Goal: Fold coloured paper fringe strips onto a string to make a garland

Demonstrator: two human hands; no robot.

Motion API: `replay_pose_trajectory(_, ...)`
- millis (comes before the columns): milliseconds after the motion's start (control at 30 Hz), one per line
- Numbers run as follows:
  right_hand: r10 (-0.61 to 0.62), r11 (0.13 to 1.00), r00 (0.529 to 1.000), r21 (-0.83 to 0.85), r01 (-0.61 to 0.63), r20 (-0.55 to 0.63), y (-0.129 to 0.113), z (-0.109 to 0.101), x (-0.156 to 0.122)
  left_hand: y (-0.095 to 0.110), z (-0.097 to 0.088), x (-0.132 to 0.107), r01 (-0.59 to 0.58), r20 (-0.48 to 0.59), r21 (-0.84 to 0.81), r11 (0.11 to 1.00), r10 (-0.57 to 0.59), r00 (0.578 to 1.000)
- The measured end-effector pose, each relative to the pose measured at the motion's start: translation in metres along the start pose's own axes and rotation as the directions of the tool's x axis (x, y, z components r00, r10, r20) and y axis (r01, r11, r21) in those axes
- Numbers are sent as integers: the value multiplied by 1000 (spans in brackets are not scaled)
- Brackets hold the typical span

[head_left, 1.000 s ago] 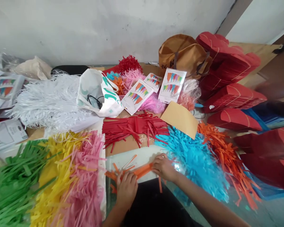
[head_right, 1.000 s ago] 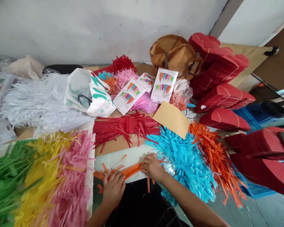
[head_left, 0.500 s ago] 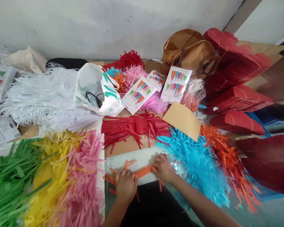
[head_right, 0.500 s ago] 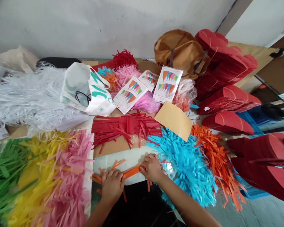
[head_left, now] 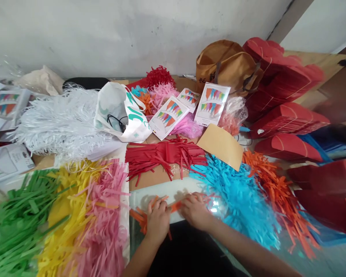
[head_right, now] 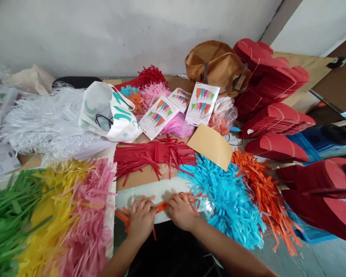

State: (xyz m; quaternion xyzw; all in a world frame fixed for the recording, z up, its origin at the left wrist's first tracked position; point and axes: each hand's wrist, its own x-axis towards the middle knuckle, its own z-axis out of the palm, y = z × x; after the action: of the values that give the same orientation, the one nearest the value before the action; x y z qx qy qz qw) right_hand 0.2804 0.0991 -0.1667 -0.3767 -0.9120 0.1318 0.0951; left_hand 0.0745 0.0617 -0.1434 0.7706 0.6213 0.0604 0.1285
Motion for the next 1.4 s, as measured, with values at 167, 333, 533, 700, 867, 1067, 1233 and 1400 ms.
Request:
replay_pose_trajectory(167, -70, 998, 997, -3, 70, 12, 5, 0, 10, 7, 7, -3, -40, -102, -14, 999, 38, 994)
replay_pose_trajectory(333, -199, 979, 980, -48, 200, 17, 6, -2, 17, 7, 13, -5, -23, -148, -19, 1000, 20, 989)
replay_pose_trajectory(533, -273, 958, 961, -82, 276, 39, 10, 1, 28, 4, 12, -4, -55, -161, -35, 998, 48, 986)
replay_pose_trajectory(700, -145, 988, 989, -46, 146, 30, 4, -3, 30, 3, 19, -1, -37, -211, -43, 998, 27, 977)
replay_pose_trajectory(867, -119, 992, 993, 28, 120, -9, 5, 5, 19, -2, 25, -8, -24, -224, -33, 999, 16, 974)
replay_pose_trajectory(1067, -36, 996, 992, 73, 46, -123, 31, 11, 0, -11, 25, -24, 6, -201, -33, 999, -12, 979)
replay_pose_trajectory(1233, -67, 996, 992, 49, 73, -106, 37, 9, -3, -12, 26, -24, 56, -208, -101, 993, -76, 975)
replay_pose_trajectory(1400, 39, 985, 999, 171, -33, -33, 39, 6, 4, -15, 18, -20, 86, -192, -132, 987, -111, 975)
